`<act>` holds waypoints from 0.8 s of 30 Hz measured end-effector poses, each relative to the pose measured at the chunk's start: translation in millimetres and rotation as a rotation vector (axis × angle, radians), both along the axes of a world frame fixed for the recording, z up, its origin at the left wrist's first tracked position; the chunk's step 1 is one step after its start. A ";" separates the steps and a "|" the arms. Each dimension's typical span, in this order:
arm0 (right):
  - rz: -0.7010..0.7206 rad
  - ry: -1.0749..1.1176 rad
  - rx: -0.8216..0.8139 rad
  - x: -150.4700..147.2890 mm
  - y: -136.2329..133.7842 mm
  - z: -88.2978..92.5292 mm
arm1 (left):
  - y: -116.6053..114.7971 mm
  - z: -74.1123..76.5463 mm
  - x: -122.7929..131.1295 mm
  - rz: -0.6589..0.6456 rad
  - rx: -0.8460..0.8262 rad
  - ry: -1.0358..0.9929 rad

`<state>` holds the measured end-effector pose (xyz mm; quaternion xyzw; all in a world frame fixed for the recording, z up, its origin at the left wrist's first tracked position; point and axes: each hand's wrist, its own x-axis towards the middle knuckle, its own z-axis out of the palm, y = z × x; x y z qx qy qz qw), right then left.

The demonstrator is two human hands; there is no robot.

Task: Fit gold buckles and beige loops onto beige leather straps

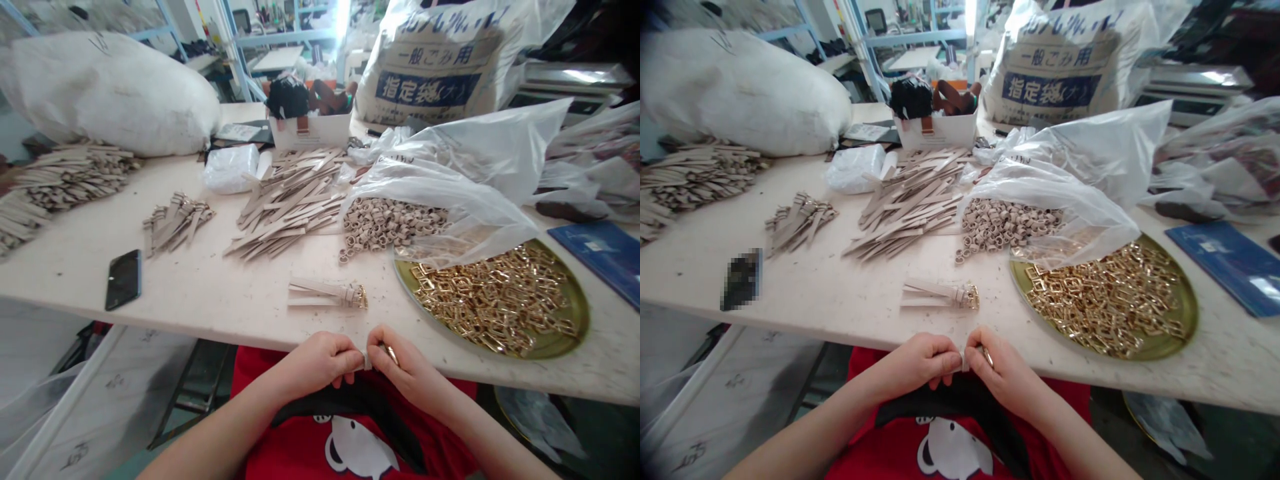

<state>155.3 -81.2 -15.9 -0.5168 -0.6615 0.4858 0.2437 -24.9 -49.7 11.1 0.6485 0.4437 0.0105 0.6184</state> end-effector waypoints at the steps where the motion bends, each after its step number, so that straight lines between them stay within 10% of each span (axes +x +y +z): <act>1: -0.043 0.031 0.014 -2.3 -1.3 -4.4 | 0.8 0.8 0.8 -0.011 -0.009 -0.010; 7: -0.380 0.059 0.163 -18.3 -2.3 -20.7 | 6.3 6.4 1.1 0.036 0.067 -0.013; 16: -0.314 0.081 0.218 -19.6 5.2 -20.2 | 11.6 5.4 3.4 0.016 0.156 -0.015; 24: -0.299 0.015 0.290 -17.4 28.0 -18.1 | 39.8 9.6 -2.5 -0.138 0.607 0.163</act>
